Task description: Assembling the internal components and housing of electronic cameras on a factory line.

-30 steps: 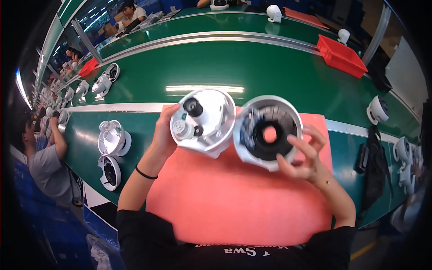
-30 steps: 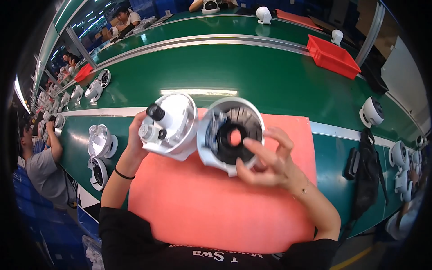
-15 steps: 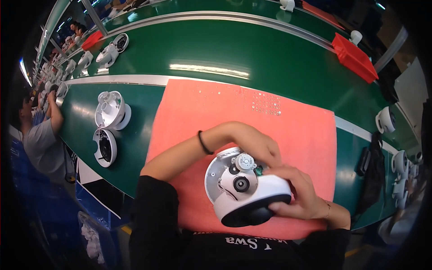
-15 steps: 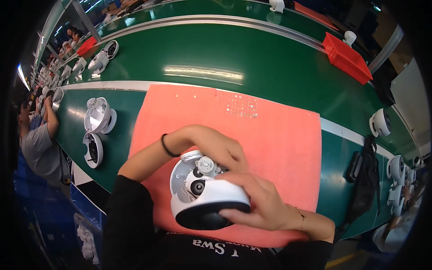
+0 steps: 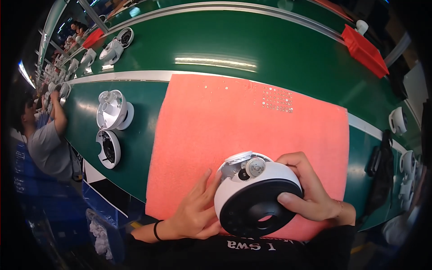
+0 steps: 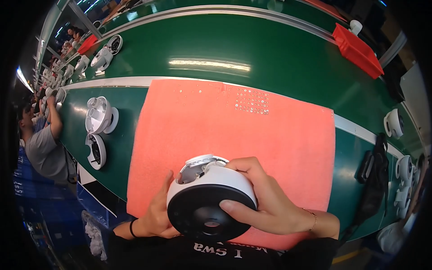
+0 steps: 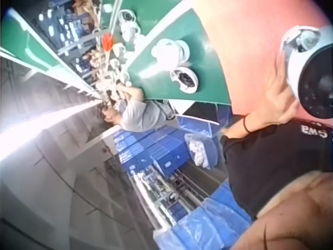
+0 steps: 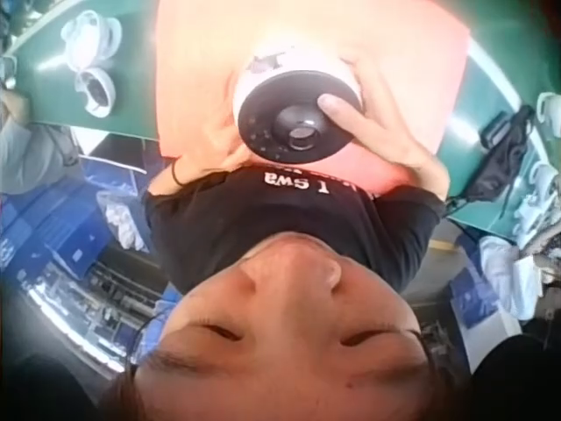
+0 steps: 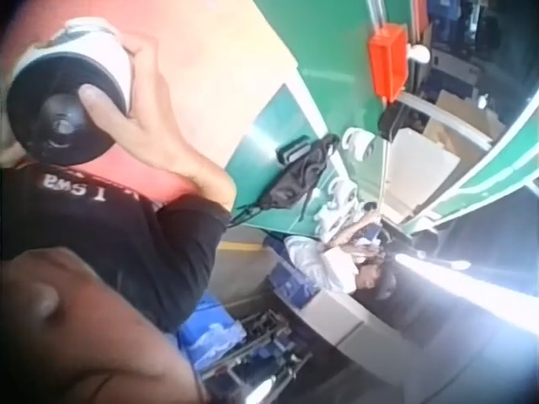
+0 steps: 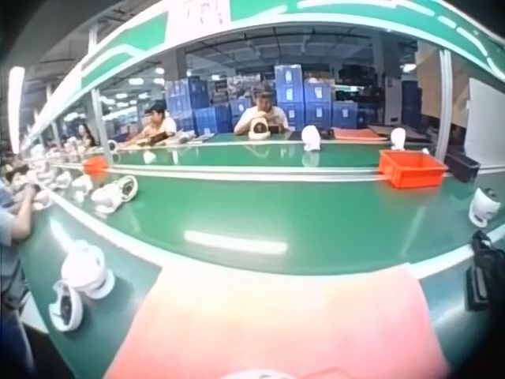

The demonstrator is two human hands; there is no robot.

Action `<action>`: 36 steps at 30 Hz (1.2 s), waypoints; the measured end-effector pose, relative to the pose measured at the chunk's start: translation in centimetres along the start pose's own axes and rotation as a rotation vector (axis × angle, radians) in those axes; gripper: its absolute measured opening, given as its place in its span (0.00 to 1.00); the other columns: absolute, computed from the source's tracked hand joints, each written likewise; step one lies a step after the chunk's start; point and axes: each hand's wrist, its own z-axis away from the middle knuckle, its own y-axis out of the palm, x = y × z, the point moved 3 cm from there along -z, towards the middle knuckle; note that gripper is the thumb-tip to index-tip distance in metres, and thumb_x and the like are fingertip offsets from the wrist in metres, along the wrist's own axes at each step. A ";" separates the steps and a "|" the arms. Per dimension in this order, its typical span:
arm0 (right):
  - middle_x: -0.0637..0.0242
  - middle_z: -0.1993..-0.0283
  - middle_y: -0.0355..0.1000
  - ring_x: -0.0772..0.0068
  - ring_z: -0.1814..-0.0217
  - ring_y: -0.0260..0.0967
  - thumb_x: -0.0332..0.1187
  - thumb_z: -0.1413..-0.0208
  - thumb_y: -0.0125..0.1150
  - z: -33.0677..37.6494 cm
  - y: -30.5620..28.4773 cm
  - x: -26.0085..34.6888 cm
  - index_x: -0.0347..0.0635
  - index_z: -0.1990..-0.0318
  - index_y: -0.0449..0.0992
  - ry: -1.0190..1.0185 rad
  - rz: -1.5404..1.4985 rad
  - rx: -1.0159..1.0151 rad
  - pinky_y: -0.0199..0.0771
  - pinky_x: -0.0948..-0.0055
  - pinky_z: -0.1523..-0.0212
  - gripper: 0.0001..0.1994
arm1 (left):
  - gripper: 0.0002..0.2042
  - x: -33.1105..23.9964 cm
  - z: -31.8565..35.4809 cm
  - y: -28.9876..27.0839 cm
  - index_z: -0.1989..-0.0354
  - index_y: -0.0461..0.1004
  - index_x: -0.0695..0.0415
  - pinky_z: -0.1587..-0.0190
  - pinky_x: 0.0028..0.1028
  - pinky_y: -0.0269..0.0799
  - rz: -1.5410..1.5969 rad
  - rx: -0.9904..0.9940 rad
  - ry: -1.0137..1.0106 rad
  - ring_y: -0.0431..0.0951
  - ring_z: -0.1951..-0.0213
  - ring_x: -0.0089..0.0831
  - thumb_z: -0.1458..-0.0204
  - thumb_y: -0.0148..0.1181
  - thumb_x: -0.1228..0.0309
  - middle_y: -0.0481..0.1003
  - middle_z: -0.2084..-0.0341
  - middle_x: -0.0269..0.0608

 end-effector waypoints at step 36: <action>0.57 0.87 0.66 0.52 0.83 0.66 0.49 0.45 0.46 -4.0 -1.5 0.7 0.38 0.80 0.69 0.011 1.079 0.054 0.63 0.59 0.81 0.22 | 0.23 0.6 -4.6 -5.1 0.86 0.72 0.60 0.81 0.27 0.65 0.086 0.209 -0.477 0.70 0.88 0.34 0.60 0.64 0.50 0.68 0.93 0.39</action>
